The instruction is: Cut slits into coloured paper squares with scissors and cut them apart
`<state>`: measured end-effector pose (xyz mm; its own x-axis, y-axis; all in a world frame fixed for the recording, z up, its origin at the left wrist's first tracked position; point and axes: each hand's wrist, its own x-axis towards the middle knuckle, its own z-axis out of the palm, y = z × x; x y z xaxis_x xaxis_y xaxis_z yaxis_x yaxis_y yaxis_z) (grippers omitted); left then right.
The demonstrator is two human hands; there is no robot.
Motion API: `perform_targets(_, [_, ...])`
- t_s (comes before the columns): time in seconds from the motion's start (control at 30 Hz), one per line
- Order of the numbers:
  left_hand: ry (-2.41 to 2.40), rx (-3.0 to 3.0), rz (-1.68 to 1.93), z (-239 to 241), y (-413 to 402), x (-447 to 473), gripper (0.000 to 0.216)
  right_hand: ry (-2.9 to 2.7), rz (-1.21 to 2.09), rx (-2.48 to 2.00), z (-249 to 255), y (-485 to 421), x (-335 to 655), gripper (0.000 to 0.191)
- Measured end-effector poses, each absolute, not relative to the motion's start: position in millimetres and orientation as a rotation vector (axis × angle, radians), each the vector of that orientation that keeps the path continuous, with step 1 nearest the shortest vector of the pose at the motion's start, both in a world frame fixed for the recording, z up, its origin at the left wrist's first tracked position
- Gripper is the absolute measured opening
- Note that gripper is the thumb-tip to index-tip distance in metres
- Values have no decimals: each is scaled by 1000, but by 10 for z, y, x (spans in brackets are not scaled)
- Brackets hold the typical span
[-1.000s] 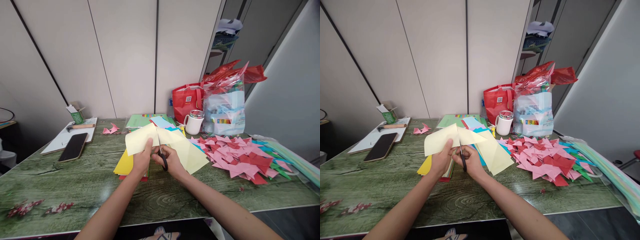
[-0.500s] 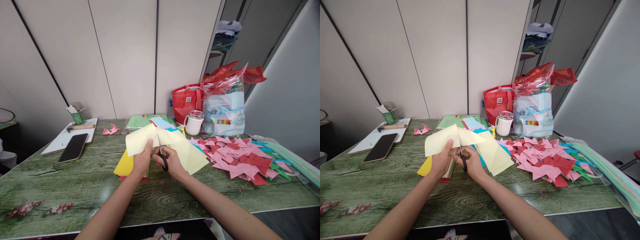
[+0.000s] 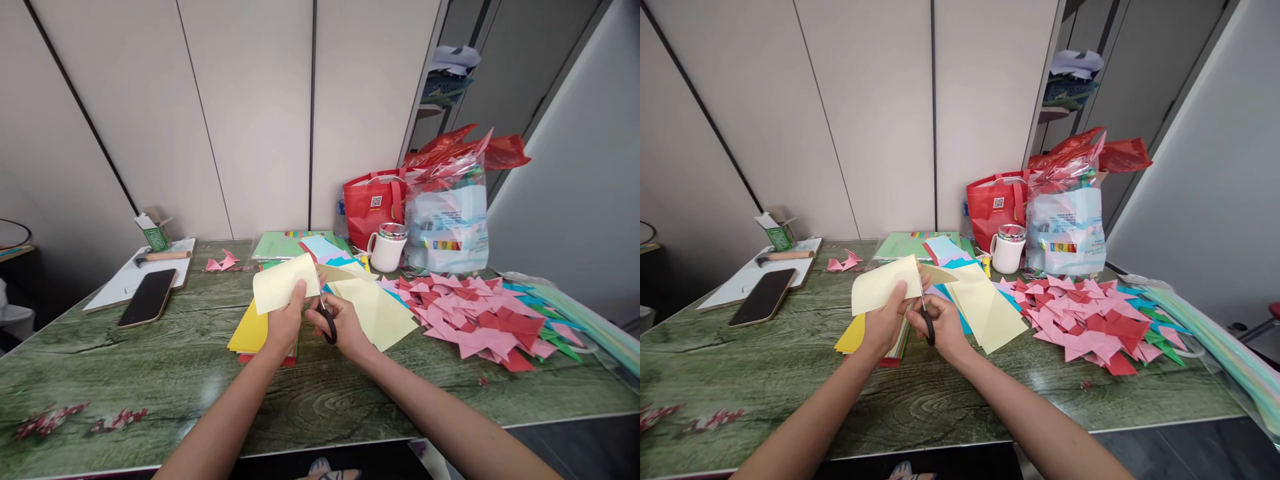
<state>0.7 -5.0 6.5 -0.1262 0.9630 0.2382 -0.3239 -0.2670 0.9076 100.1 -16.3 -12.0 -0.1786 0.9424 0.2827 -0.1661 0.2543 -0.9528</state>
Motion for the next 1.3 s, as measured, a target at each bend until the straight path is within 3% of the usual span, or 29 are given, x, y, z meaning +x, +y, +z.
perform_targets(0.33, [796,1220,1628,142,-14,-26,39,-1106,908,-769,3,-108,1084,24])
perform_targets(0.7, [976,1961,1155,177,-167,-64,28,-835,1305,-728,176,114,1331,37])
perform_targets(0.9, [1277,2246,601,287,-114,-340,50,-1071,1280,-703,519,276,1559,45])
perform_targets(1.07, [1907,2197,336,299,119,-541,82,-1658,1281,-924,603,609,1827,52])
perform_targets(1.2, [2111,2045,104,207,177,-545,98,-2289,708,-1399,326,911,1897,34])
perform_targets(1.3, [2135,2011,104,141,174,-530,98,-2331,502,-1451,117,1037,1846,30])
